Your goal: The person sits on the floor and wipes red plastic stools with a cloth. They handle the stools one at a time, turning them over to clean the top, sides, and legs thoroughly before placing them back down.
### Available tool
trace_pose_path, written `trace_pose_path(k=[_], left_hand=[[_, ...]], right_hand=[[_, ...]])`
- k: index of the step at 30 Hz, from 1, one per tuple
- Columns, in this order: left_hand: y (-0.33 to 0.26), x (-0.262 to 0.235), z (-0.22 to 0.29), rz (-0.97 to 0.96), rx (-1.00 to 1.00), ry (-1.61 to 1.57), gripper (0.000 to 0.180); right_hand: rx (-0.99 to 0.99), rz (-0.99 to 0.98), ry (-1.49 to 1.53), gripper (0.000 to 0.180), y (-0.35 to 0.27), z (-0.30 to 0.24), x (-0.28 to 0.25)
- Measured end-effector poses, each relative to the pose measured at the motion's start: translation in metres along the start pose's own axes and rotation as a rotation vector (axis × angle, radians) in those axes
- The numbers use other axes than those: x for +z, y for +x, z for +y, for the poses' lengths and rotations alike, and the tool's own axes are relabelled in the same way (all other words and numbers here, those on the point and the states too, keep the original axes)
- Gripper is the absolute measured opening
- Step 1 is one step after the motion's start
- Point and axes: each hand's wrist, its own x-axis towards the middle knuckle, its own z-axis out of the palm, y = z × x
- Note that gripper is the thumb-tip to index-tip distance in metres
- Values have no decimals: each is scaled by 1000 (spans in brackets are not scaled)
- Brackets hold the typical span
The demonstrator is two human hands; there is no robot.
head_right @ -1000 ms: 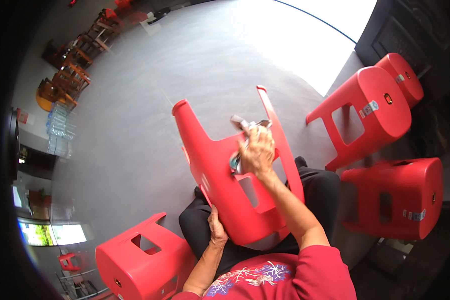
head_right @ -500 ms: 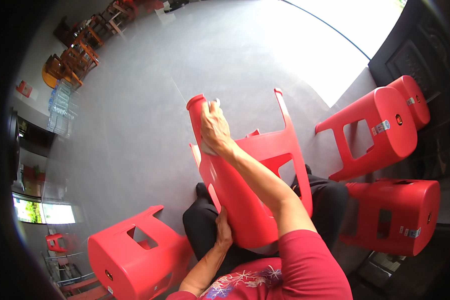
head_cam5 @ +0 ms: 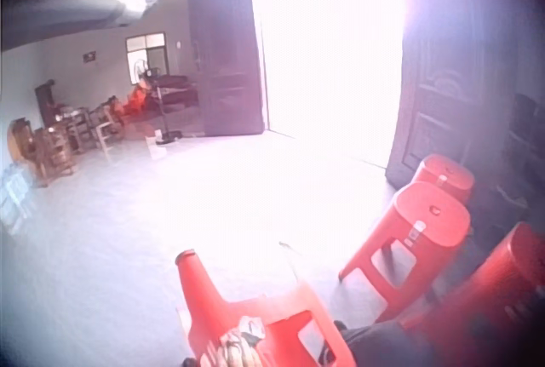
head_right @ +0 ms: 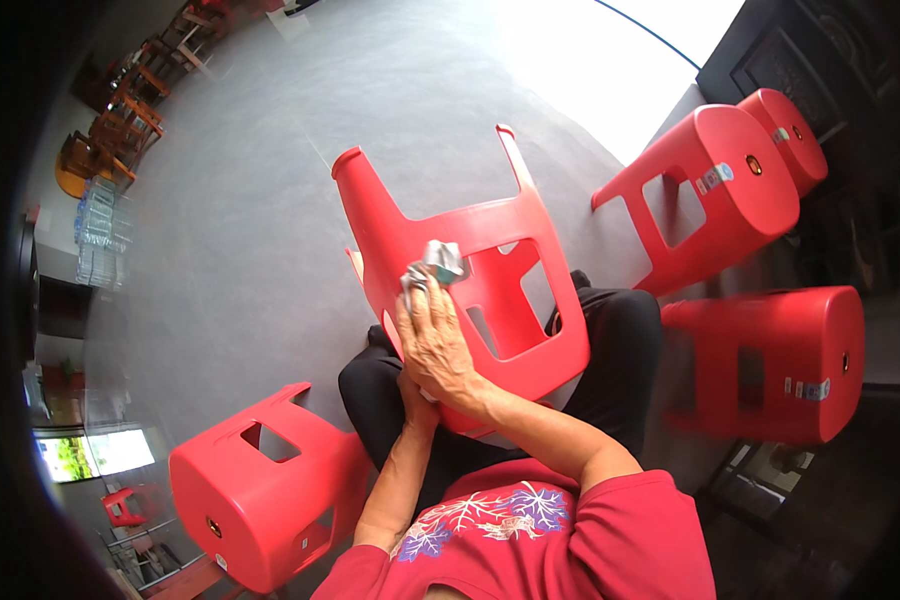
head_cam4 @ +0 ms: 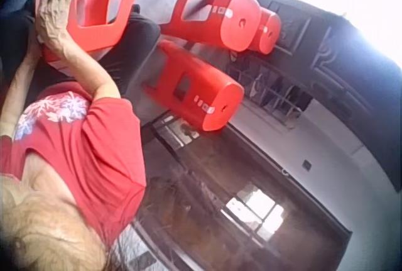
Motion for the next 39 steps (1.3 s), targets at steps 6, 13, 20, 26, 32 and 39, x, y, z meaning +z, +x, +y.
trace_pose_path(k=[6,13,20,26,32,39], left_hand=[[10,-6,-13,92,-80,-235,52],[11,-15,-5,52,-106,-245,48],[15,-25,-8,22,-139,-319,51],[8,-15,-2,75,-139,-191,51],[9,-22,-13,21,-105,-62,54],[8,2,16,61,-127,-219,59]], right_hand=[[329,-189,224,61,-67,23,-41],[-46,-216,150,59,-106,90,-73],[468,124,81,33,-106,172,-26],[669,84,185,31,-43,204,33],[378,397,-25,39,47,132,50],[-457,-133,348,31,78,52,31]])
